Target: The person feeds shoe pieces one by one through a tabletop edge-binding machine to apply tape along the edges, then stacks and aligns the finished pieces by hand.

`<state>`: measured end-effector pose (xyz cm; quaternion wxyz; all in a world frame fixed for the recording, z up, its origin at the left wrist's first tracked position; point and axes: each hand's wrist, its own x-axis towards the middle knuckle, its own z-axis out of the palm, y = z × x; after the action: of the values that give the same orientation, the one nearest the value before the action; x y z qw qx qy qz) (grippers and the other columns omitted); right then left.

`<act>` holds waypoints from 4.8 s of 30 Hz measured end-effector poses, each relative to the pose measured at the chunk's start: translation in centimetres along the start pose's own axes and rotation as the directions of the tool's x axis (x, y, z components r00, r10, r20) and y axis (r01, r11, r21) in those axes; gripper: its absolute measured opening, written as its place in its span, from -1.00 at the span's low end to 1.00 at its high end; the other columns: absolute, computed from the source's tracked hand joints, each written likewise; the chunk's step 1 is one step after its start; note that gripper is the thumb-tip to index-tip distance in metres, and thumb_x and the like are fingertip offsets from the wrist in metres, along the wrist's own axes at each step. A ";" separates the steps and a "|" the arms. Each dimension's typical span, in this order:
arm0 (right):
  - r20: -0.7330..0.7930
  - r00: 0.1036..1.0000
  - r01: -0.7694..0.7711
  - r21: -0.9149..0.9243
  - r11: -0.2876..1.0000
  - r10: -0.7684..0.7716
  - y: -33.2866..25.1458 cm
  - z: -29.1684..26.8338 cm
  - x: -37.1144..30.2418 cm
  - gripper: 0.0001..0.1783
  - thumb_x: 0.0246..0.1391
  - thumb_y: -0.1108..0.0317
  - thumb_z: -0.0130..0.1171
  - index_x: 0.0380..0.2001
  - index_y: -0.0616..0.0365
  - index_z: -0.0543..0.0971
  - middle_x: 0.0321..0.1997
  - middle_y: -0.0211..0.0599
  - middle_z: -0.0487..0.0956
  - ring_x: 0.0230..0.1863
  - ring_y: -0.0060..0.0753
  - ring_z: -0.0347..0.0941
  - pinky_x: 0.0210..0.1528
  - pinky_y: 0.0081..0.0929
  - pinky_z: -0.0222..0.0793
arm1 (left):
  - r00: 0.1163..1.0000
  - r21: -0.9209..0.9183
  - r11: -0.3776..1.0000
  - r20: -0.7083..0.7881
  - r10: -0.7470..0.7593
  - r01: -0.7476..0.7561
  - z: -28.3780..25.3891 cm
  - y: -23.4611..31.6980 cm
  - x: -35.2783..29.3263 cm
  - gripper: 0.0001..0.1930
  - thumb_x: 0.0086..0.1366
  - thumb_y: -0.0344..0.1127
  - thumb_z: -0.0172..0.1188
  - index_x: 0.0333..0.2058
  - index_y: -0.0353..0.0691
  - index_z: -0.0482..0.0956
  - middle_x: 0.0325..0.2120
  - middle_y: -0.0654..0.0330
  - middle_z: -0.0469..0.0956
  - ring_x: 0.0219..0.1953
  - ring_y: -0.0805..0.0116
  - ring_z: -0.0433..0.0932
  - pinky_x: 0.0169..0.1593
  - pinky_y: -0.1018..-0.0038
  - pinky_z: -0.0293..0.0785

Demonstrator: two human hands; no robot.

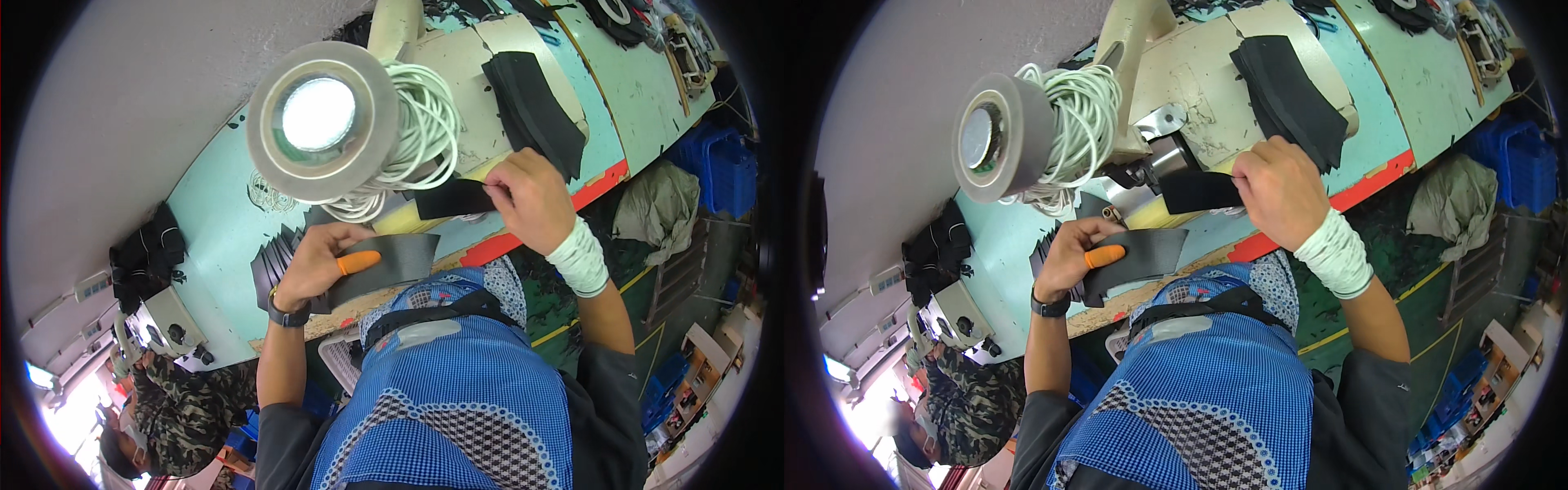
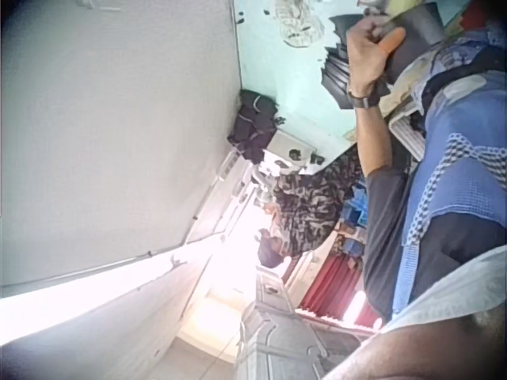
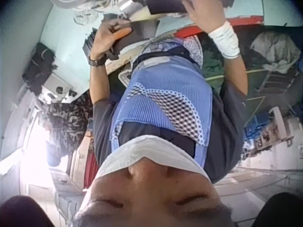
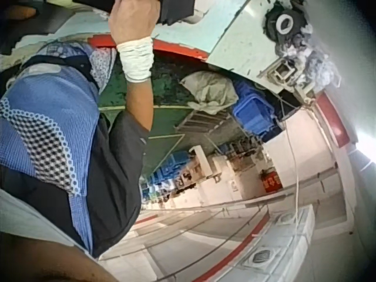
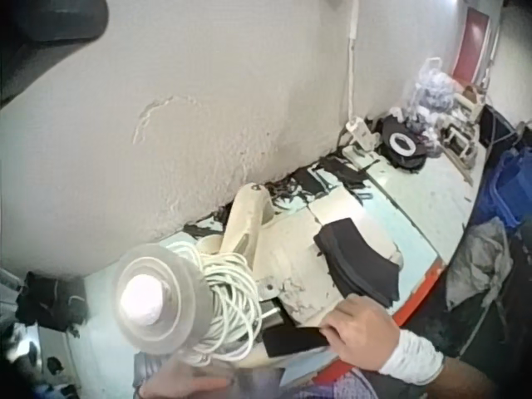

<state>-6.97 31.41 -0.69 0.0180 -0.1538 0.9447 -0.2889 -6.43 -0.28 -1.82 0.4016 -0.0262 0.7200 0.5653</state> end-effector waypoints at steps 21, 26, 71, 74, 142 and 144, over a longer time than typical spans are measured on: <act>0.048 0.981 0.185 0.027 0.982 -0.186 -1.8 2.0 1.4 -0.87 -0.01 0.48 0.18 -0.33 0.12 0.53 -0.12 -0.12 0.45 0.00 -0.07 0.37 -0.03 -0.24 0.25 | 0.966 0.297 0.929 -0.060 0.250 -0.221 1.4 2.1 3.6 -0.64 0.39 -0.22 0.15 -0.51 -0.40 0.43 -0.66 0.45 0.27 -0.53 0.66 0.14 -0.49 0.54 0.09; -0.291 0.947 -0.096 0.137 0.986 0.133 -3.5 -2.9 -1.9 -0.75 0.03 0.56 0.20 -0.16 0.21 0.56 -0.19 -0.12 0.62 -0.21 -0.10 0.54 -0.13 -0.25 0.40 | 0.994 0.151 0.985 -0.057 0.096 -0.086 0.6 1.4 1.6 -0.76 0.33 -0.36 0.19 -0.16 -0.45 0.52 -0.31 0.25 0.57 -0.26 0.56 0.44 -0.18 0.53 0.39; 0.064 0.942 0.331 -0.320 0.888 -0.328 8.6 -6.4 -2.1 0.10 -0.45 0.14 0.57 0.25 0.18 0.30 0.32 0.05 0.24 0.27 0.20 0.20 0.29 -0.06 0.21 | 0.989 0.354 0.925 0.008 0.144 -0.138 13.0 4.5 -0.9 -0.79 0.23 -0.33 0.32 -0.36 -0.40 0.58 -0.58 0.21 0.58 -0.53 0.57 0.51 -0.40 0.60 0.45; 0.022 0.925 0.375 -0.205 0.904 -0.379 8.4 -7.6 -2.2 0.06 -0.39 0.03 0.54 0.23 0.20 0.33 0.29 0.10 0.26 0.25 0.21 0.23 0.25 -0.03 0.25 | 0.988 0.320 0.942 -0.080 0.132 -0.100 15.2 7.1 0.3 -0.79 0.24 -0.33 0.31 -0.36 -0.41 0.58 -0.54 0.21 0.59 -0.49 0.55 0.51 -0.36 0.58 0.46; 0.003 0.968 -0.227 0.444 0.867 0.251 -3.5 0.1 0.2 -0.82 -0.02 0.47 0.31 -0.33 0.34 0.63 -0.39 -0.05 0.66 -0.38 -0.20 0.64 -0.35 -0.45 0.50 | 0.954 0.211 0.971 -0.250 0.165 -0.113 3.1 5.3 3.9 -0.85 0.23 -0.51 0.14 -0.24 -0.48 0.49 -0.59 0.16 0.58 -0.61 0.51 0.56 -0.59 0.61 0.44; -0.049 0.972 -0.187 0.421 0.888 0.228 -3.4 -0.6 0.1 -0.86 -0.04 0.49 0.33 -0.39 0.32 0.63 -0.43 -0.08 0.64 -0.43 -0.16 0.61 -0.38 -0.39 0.49 | 0.962 0.235 0.972 -0.267 0.048 0.017 3.5 5.8 4.0 -0.85 0.12 -0.57 0.07 -0.32 -0.54 0.51 -0.67 0.09 0.59 -0.58 0.47 0.60 -0.52 0.58 0.50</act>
<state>-6.14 29.05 1.71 0.0351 -0.0302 0.8729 -0.4857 -10.05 6.39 0.19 0.2950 -0.0497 0.8303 0.4703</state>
